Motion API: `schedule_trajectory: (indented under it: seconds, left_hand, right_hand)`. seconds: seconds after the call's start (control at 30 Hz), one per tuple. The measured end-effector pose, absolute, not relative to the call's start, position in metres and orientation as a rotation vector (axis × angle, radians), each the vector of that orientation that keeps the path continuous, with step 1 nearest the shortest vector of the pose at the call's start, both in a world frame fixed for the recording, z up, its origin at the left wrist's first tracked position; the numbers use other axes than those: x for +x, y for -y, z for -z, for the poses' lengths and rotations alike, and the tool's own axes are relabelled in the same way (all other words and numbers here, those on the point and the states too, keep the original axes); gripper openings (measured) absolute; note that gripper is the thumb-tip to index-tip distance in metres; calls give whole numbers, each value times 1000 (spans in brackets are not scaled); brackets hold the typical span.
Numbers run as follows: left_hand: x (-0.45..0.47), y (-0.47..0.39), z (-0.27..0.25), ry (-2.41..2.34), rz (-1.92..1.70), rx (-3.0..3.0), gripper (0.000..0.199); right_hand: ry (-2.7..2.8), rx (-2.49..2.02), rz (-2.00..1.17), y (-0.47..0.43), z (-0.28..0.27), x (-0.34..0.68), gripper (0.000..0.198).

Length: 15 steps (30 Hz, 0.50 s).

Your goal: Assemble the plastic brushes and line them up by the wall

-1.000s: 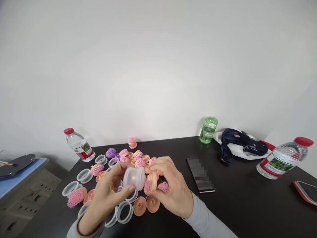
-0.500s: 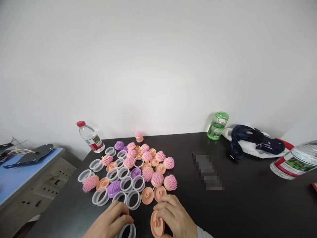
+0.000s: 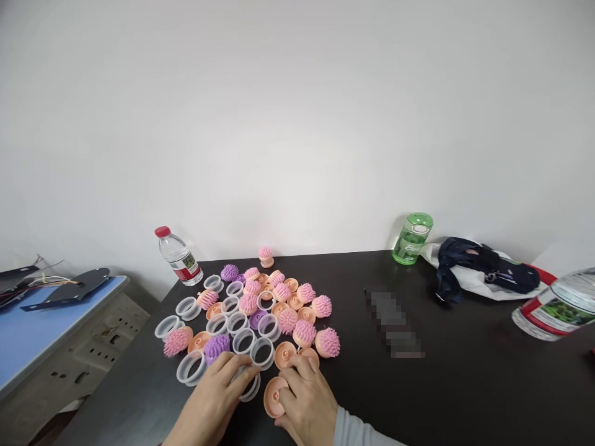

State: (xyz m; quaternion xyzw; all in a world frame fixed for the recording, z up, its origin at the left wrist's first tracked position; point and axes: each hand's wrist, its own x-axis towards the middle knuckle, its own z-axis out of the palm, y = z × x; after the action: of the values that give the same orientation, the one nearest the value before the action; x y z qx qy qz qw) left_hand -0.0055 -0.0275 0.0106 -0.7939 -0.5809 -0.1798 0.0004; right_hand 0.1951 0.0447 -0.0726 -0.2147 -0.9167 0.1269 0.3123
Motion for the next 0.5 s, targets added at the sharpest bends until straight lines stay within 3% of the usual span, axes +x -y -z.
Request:
schedule_trajectory:
  seconds: [0.13, 0.23, 0.33, 0.5]
  left_hand:
    - [-9, 31, -12, 1898, 595, -2471, 67]
    - [-14, 33, -24, 1941, 697, -2502, 83]
    - [-22, 23, -39, 1901, 853, -2437, 66]
    - [-34, -12, -34, 1791, 1150, -2012, 28]
  right_hand:
    - [2373, -602, -319, -50, 65, 191, 40]
    - [2341, -537, -335, -63, 44, 194, 30]
    - [2394, -500, -324, -89, 3, 191, 13]
    - [2533, -641, -286, -153, -50, 148, 27]
